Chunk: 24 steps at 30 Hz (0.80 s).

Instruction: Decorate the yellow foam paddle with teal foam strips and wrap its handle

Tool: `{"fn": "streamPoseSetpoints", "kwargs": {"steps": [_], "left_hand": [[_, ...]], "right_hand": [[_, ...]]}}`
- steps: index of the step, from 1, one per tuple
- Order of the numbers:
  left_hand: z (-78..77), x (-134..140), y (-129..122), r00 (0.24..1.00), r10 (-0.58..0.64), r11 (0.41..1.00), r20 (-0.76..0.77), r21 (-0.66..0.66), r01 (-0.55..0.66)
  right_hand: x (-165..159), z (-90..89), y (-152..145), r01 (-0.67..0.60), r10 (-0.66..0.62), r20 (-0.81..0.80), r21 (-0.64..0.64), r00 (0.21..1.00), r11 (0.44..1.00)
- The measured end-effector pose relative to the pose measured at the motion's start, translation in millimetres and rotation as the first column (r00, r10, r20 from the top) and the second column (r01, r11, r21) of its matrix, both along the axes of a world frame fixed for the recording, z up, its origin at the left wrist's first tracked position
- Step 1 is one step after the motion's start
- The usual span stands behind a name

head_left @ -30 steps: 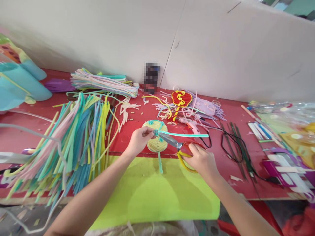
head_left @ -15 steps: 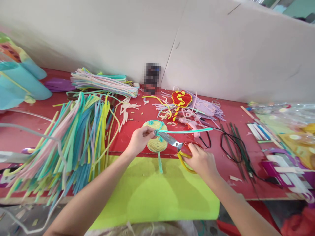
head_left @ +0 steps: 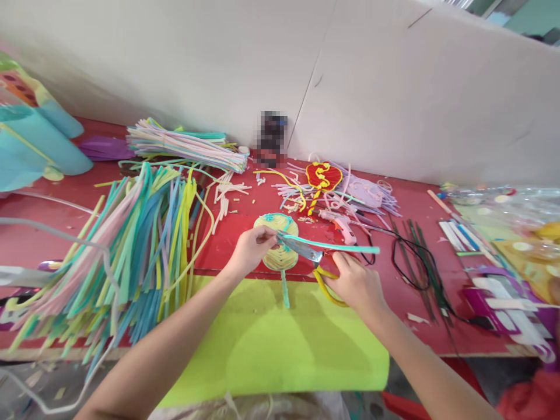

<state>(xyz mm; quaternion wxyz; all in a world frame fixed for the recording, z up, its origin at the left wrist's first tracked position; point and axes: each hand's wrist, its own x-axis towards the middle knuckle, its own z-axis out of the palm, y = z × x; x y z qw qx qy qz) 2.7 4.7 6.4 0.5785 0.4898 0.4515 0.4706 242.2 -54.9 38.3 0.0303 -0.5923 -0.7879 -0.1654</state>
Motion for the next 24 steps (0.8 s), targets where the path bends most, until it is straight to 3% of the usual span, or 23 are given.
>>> {"fn": "streamPoseSetpoints", "kwargs": {"steps": [9,13,19,24], "left_hand": [[-1.4,-2.5,1.6,1.000,-0.012,1.000,-0.013,-0.001,0.012],[1.8,-2.2,1.8,0.999,0.014,1.000,-0.045,-0.005,-0.014],[7.8,-9.2,4.8,0.998,0.052,0.999,-0.021,0.001,-0.052],[9.2,-10.3,5.9,0.995,0.098,0.995,-0.015,-0.008,-0.098]], "right_hand": [[1.0,-0.2,4.8,-0.125,0.125,0.008,0.187,0.992,0.975],[-4.4,-3.1,1.7,-0.186,0.191,-0.013,0.163,0.982,0.969],[1.8,-7.3,0.0,0.058,-0.058,-0.125,-0.009,0.990,0.998],[17.4,-9.6,-4.1,0.304,-0.311,-0.034,-0.144,0.950,0.942]]}}
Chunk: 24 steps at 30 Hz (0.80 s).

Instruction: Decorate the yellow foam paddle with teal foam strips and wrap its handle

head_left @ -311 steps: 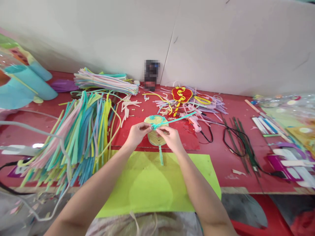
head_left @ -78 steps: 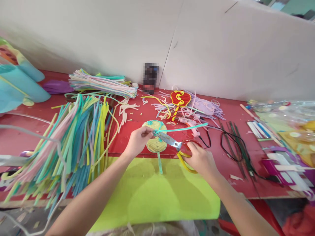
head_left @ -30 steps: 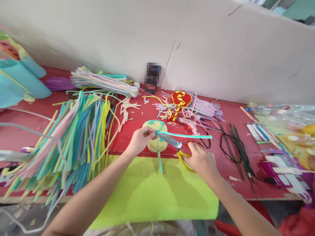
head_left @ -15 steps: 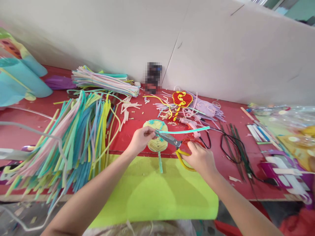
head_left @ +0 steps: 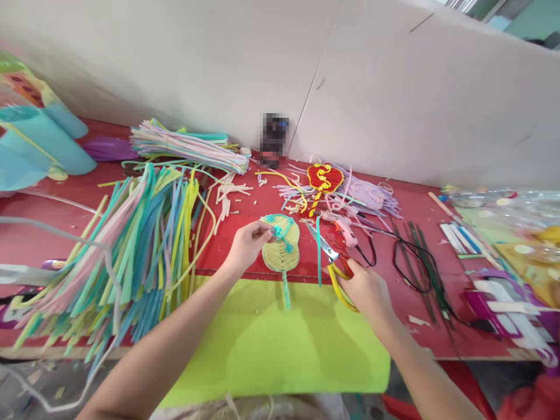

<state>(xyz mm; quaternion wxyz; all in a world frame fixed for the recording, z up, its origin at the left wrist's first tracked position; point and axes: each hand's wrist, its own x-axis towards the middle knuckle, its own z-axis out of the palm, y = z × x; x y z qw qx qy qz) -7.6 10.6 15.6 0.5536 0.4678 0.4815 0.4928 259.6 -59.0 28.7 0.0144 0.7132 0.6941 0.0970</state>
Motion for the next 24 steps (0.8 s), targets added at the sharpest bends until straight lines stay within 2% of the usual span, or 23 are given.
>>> {"fn": "streamPoseSetpoints", "kwargs": {"steps": [4,8,11,14,16,18,19,21,24], "left_hand": [[-2.8,1.5,0.2,1.000,0.009,1.000,0.011,0.012,-0.009],[-6.6,2.5,-0.3,1.000,0.007,1.000,0.026,0.001,-0.007],[-8.3,3.6,-1.6,0.999,-0.013,1.000,0.034,0.000,0.013],[-8.9,5.6,-3.3,0.998,-0.040,0.999,0.048,-0.002,0.040],[-8.4,7.4,-4.9,0.997,-0.055,0.998,0.047,-0.006,0.055],[-6.6,8.9,-7.4,0.997,-0.073,0.997,0.037,-0.003,0.073],[-5.2,9.2,-9.0,0.996,-0.081,0.997,0.026,-0.001,0.081],[-1.3,8.7,-12.8,0.995,-0.100,0.995,-0.004,0.005,0.100],[5.3,5.0,-18.3,0.989,-0.134,0.991,-0.064,0.017,0.135]], "right_hand": [[15.2,-5.7,-8.2,0.111,-0.106,0.052,-0.101,0.993,0.989],[36.8,-9.2,-17.0,0.054,-0.062,-0.034,-0.188,0.998,0.981],[40.7,0.2,-19.7,-0.021,0.006,-0.135,-0.107,0.991,0.994],[19.8,19.4,-13.6,-0.045,0.063,-0.336,0.061,0.940,0.997],[-6.1,31.2,-3.9,-0.093,0.153,-0.579,0.132,0.801,0.987],[-35.3,37.7,8.4,-0.104,0.177,-0.779,0.144,0.601,0.984],[-49.4,38.4,14.8,-0.108,0.150,-0.858,0.111,0.491,0.988],[-73.5,35.4,26.2,-0.155,0.075,-0.947,0.027,0.313,0.988],[-96.2,24.4,37.4,-0.205,0.017,-0.992,-0.009,0.127,0.979]]}}
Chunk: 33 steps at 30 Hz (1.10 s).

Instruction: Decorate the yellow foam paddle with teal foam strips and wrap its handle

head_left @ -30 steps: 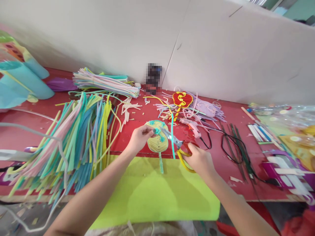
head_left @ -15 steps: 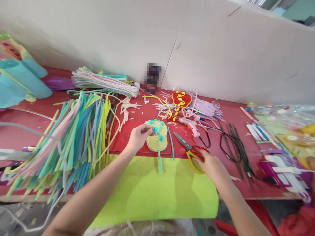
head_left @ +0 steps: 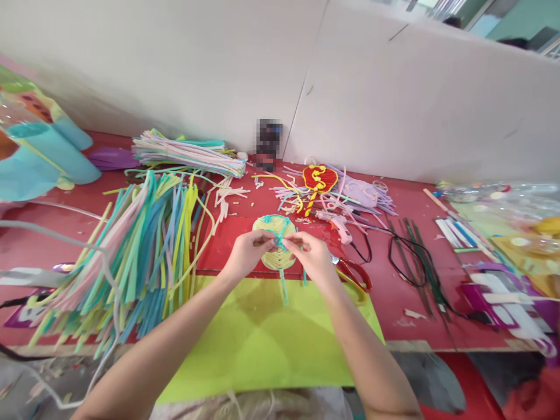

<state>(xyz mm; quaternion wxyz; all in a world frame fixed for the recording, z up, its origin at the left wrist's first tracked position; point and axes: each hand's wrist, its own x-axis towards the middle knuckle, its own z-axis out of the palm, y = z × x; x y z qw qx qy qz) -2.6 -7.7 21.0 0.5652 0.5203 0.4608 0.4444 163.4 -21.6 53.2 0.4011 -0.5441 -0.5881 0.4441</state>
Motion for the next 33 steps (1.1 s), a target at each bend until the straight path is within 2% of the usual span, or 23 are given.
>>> {"fn": "streamPoseSetpoints", "kwargs": {"steps": [6,13,16,18,21,24,26,28,30,31,33], "left_hand": [[7.9,-6.8,-1.9,0.997,-0.049,0.999,-0.051,0.011,0.050],[6.8,-10.7,3.8,0.986,-0.067,0.984,0.153,-0.152,0.090],[8.5,-13.5,4.0,0.991,-0.118,0.990,0.062,-0.072,0.122],[9.8,-14.5,4.3,0.994,-0.107,0.994,-0.017,-0.017,0.106],[9.0,-14.7,5.6,0.997,-0.073,0.997,-0.028,-0.007,0.073],[3.8,-16.3,7.6,0.999,-0.050,0.998,-0.003,-0.033,0.050],[-1.2,-19.8,9.5,0.999,-0.034,0.998,-0.004,-0.055,0.034],[-7.0,-25.1,12.1,0.999,-0.042,0.997,-0.031,-0.061,0.040],[-13.3,-30.4,15.6,0.992,-0.054,0.998,-0.117,-0.021,0.052],[-16.4,-32.5,17.6,0.981,-0.052,0.998,-0.186,0.019,0.057],[-22.4,-34.4,21.1,0.942,-0.036,0.992,-0.335,0.099,0.073]], "right_hand": [[-10.2,-15.1,4.6,0.037,-0.042,-0.121,-0.048,0.992,0.998],[-11.4,-13.3,8.2,0.089,-0.100,-0.172,-0.066,0.980,0.994],[-14.5,-14.9,9.0,0.116,-0.123,-0.183,-0.046,0.975,0.992],[-19.6,-17.2,8.4,0.124,-0.127,-0.193,-0.027,0.973,0.992],[-26.4,-19.6,7.9,0.122,-0.120,-0.195,0.000,0.973,0.992],[-13.9,-18.2,13.4,0.135,-0.129,-0.134,0.031,0.983,0.990],[14.0,-16.6,22.1,0.248,-0.244,-0.044,0.130,0.969,0.960],[54.9,-17.5,33.1,0.436,-0.484,0.112,0.295,0.868,0.850],[98.6,-22.5,43.4,0.513,-0.651,0.319,0.419,0.689,0.749],[117.7,-26.4,47.4,0.521,-0.675,0.427,0.431,0.601,0.737],[145.0,-35.7,52.6,0.527,-0.624,0.618,0.366,0.478,0.767]]}}
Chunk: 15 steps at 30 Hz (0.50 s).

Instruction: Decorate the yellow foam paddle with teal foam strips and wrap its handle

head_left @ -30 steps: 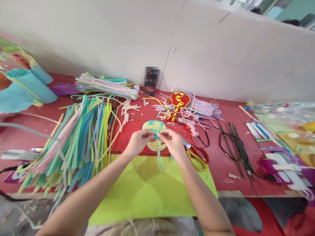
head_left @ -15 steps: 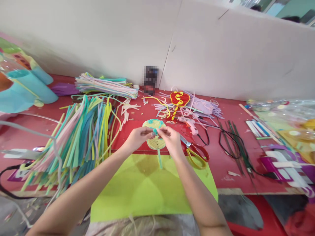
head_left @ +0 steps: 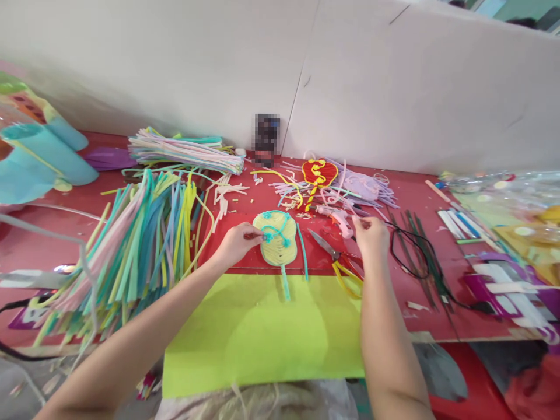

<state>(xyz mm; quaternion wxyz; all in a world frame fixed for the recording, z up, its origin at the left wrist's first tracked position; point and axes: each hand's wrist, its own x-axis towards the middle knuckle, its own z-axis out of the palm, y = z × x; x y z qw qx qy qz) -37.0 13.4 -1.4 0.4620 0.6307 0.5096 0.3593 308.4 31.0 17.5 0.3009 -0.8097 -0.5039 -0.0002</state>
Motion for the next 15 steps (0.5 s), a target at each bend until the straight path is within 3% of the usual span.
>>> {"fn": "streamPoseSetpoints", "kwargs": {"steps": [3,5,15], "left_hand": [[-6.5,2.2,2.7,0.990,-0.002,0.998,-0.138,0.055,0.009],[-8.5,5.2,2.4,0.987,0.001,0.999,-0.159,0.051,0.007],[-13.3,9.3,0.6,0.986,0.000,0.999,-0.168,0.033,0.005]], "right_hand": [[11.3,-12.4,3.4,0.001,0.000,0.004,-0.257,1.000,0.966],[6.1,-17.0,5.4,-0.037,0.030,-0.026,-0.346,0.999,0.937],[-8.4,-24.8,25.7,-0.065,0.038,-0.075,-0.410,0.996,0.910]]}}
